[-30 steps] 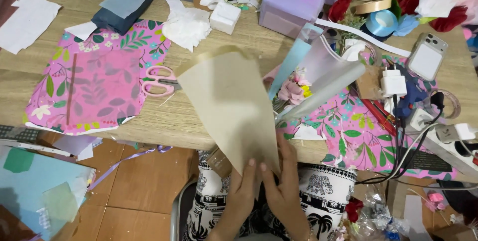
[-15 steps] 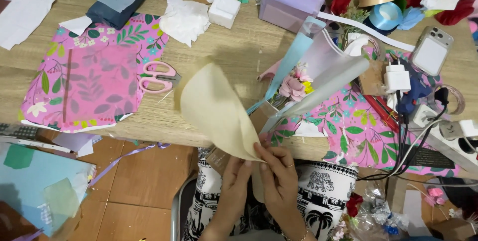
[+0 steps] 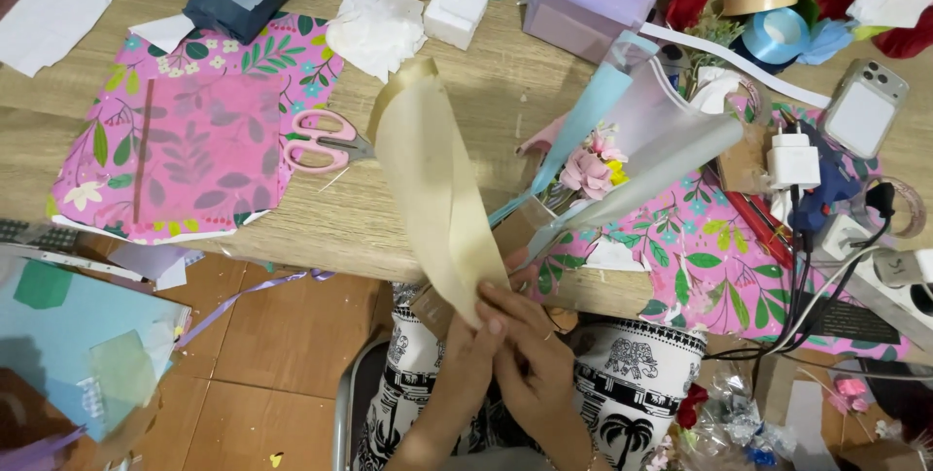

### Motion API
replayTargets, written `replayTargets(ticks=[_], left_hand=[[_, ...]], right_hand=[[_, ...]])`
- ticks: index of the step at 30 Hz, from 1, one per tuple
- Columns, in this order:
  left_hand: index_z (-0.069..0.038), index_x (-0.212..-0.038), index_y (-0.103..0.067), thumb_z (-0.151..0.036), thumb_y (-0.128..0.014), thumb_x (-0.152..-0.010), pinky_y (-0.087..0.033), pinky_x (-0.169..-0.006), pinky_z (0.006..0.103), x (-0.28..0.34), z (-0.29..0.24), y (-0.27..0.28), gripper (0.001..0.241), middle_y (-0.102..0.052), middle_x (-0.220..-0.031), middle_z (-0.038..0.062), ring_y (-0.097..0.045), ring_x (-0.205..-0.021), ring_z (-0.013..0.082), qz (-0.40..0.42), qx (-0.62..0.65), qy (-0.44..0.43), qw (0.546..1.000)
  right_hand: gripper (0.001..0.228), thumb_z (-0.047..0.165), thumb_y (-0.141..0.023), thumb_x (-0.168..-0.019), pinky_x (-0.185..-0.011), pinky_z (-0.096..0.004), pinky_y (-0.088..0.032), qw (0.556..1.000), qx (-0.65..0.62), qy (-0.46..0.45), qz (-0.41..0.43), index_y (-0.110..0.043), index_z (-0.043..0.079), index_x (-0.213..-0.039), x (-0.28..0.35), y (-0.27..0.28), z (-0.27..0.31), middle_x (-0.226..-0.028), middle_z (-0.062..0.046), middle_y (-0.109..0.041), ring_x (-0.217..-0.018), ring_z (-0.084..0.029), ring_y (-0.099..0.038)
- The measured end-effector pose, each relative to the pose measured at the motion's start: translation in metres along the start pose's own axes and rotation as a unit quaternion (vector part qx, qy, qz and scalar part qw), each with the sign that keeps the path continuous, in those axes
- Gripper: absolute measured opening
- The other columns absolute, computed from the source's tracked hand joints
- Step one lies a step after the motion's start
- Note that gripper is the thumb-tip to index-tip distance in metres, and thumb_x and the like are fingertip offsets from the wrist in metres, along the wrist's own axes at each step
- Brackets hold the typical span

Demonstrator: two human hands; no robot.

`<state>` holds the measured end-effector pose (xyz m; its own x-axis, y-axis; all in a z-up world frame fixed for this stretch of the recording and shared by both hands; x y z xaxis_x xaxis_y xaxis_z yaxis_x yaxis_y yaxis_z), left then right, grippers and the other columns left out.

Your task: The person wraps a small bouquet of artificial flowers in layers of translucent and patterned paper. They use a tape dispenser to secure the paper around the stems and adjust the wrapping to create a neat presentation.

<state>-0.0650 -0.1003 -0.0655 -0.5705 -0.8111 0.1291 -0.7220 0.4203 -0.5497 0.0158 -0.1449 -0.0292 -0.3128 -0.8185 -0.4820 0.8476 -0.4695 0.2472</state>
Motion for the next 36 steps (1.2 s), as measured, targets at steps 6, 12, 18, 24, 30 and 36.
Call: replayTargets(ticks=[6,12,18,24,30,36], left_hand=[[0.003,-0.139,-0.056,-0.026,-0.053,-0.098,-0.047,-0.114,0.0377,-0.008,-0.042,-0.014,0.05,-0.067,-0.133,0.018,-0.063,-0.128,0.0283,-0.053,0.024,0.04,0.997],[0.011,-0.127,-0.065,-0.033,-0.046,-0.099,-0.052,-0.108,0.0395,-0.007,-0.067,-0.019,0.056,-0.072,-0.129,0.025,-0.068,-0.125,0.0325,-0.08,0.075,0.066,0.992],[-0.005,-0.118,-0.074,-0.028,-0.072,-0.089,-0.058,-0.09,0.03,-0.007,-0.032,-0.011,0.038,-0.078,-0.112,0.006,-0.072,-0.105,0.0173,-0.078,-0.058,0.017,0.995],[-0.008,-0.131,-0.051,-0.041,-0.048,-0.099,-0.048,-0.102,0.0341,-0.003,-0.037,-0.014,0.046,-0.065,-0.125,0.011,-0.062,-0.118,0.0195,-0.064,-0.075,-0.005,0.995],[-0.013,-0.148,-0.054,-0.057,-0.021,-0.096,-0.045,-0.115,0.0349,-0.001,-0.034,-0.011,0.076,-0.064,-0.147,0.008,-0.058,-0.137,0.0213,-0.03,-0.053,0.211,0.976],[-0.021,-0.146,-0.057,-0.056,-0.032,-0.094,-0.042,-0.114,0.0291,0.006,-0.053,-0.016,0.068,-0.065,-0.145,-0.001,-0.057,-0.135,0.0124,-0.04,-0.145,0.208,0.966]], right_hand=[[0.04,0.011,-0.055,-0.103,-0.12,-0.048,-0.041,0.989,0.07,0.001,0.131,-0.056,0.001,-0.142,-0.012,0.005,0.017,-0.151,-0.014,-0.051,-0.143,-0.032,-0.048],[0.027,0.019,-0.054,-0.104,-0.111,-0.051,-0.05,0.994,-0.037,0.026,0.098,-0.071,0.002,-0.117,-0.004,0.016,0.012,-0.125,-0.014,-0.068,-0.125,-0.036,-0.063],[0.046,0.014,-0.066,-0.094,-0.095,-0.033,-0.06,0.973,-0.103,-0.195,-0.062,-0.054,0.0,-0.136,0.009,0.022,-0.007,-0.126,-0.014,-0.066,-0.114,-0.024,-0.067],[0.043,0.021,-0.063,-0.093,-0.083,-0.035,-0.055,0.878,-0.214,-0.391,-0.175,-0.059,0.002,-0.131,0.001,0.028,-0.017,-0.113,-0.015,-0.074,-0.099,-0.022,-0.069],[0.031,0.016,-0.058,-0.098,-0.093,-0.032,-0.048,0.876,-0.311,-0.355,-0.104,-0.058,0.002,-0.125,0.01,0.027,-0.024,-0.118,-0.01,-0.066,-0.108,-0.019,-0.06],[0.033,0.025,-0.056,-0.101,-0.096,-0.03,-0.046,0.919,-0.227,-0.315,-0.063,-0.046,0.01,-0.128,0.01,0.018,-0.022,-0.116,-0.007,-0.06,-0.108,-0.015,-0.058]])
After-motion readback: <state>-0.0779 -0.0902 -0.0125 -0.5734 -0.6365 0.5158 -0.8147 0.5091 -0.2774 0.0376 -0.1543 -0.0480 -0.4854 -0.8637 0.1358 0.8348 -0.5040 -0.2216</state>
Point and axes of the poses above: each hand's wrist, its own x-axis away from the middle knuckle, its own y-axis out of the back of the hand, z = x × y, the point moved 1 cm from there along -x, towards the middle knuckle
